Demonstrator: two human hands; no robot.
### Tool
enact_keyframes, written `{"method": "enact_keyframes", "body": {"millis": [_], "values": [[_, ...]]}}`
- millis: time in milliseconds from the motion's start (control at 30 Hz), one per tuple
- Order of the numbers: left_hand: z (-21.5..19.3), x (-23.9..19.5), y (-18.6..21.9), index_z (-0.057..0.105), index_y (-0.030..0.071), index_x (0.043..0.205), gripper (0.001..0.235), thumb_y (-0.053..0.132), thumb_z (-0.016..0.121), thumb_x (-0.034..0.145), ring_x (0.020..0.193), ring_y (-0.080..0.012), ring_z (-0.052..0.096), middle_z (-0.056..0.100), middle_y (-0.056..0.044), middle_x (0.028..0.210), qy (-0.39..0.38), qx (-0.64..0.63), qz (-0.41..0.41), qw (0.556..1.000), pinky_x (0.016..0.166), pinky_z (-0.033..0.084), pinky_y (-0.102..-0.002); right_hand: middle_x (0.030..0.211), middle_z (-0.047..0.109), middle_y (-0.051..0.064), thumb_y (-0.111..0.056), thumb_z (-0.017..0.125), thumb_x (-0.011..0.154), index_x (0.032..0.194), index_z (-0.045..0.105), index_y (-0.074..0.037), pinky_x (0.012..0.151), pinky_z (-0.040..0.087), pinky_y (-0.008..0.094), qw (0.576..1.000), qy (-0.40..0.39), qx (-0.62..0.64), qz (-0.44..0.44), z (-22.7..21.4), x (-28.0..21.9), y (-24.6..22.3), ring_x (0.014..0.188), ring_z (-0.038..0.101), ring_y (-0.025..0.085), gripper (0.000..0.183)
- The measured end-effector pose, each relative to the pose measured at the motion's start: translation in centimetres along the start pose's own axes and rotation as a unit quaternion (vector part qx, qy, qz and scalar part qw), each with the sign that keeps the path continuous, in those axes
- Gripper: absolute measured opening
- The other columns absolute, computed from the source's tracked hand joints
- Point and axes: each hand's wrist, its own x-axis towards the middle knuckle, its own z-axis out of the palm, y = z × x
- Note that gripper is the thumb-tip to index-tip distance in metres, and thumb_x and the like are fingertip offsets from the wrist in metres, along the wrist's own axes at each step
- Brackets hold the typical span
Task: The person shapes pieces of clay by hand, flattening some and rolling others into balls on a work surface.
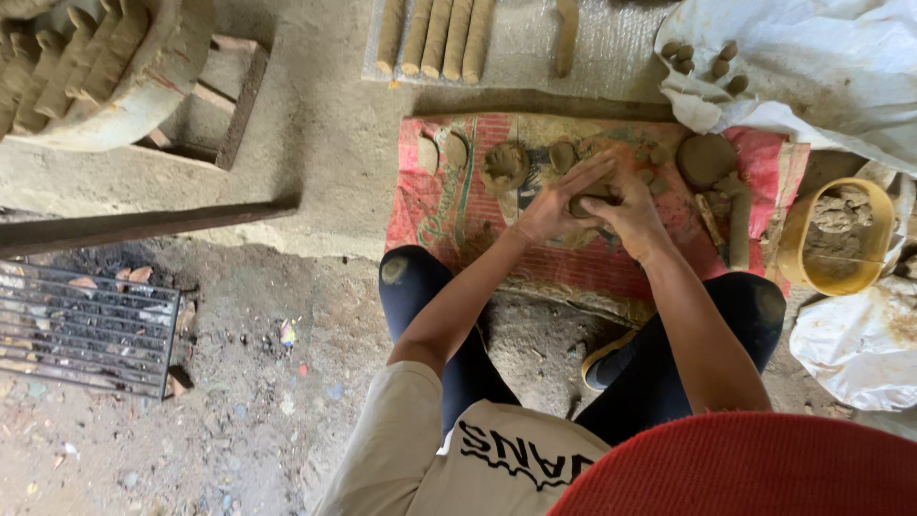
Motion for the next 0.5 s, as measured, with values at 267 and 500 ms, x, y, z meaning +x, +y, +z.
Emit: {"method": "enact_keyframes", "body": {"millis": [267,500], "values": [[-0.9,-0.2,-0.5,0.051,0.023,0.152,0.085,0.039,0.096,0.081,0.140,-0.0319,0.064,0.043,-0.002,0.168,-0.046,0.017,-0.005,0.999,0.116,0.059,-0.045,0.130,0.065,0.012,0.004,0.070,0.100,0.136,0.065,-0.001,0.101,0.058,0.041,0.995,-0.086,-0.001,-0.052,-2.9,1.9,2.8,0.120,0.065,0.022,0.037],[-0.8,0.2,0.7,0.054,0.016,0.144,0.083,0.034,0.094,0.073,0.128,-0.0325,0.064,0.041,-0.010,0.160,-0.020,0.001,-0.026,0.999,0.104,0.060,-0.045,0.126,0.065,0.013,0.008,0.072,0.087,0.143,0.044,-0.011,0.095,0.066,0.040,0.999,-0.032,0.022,-0.032,-1.7,1.5,2.1,0.120,0.068,0.024,0.065]]}}
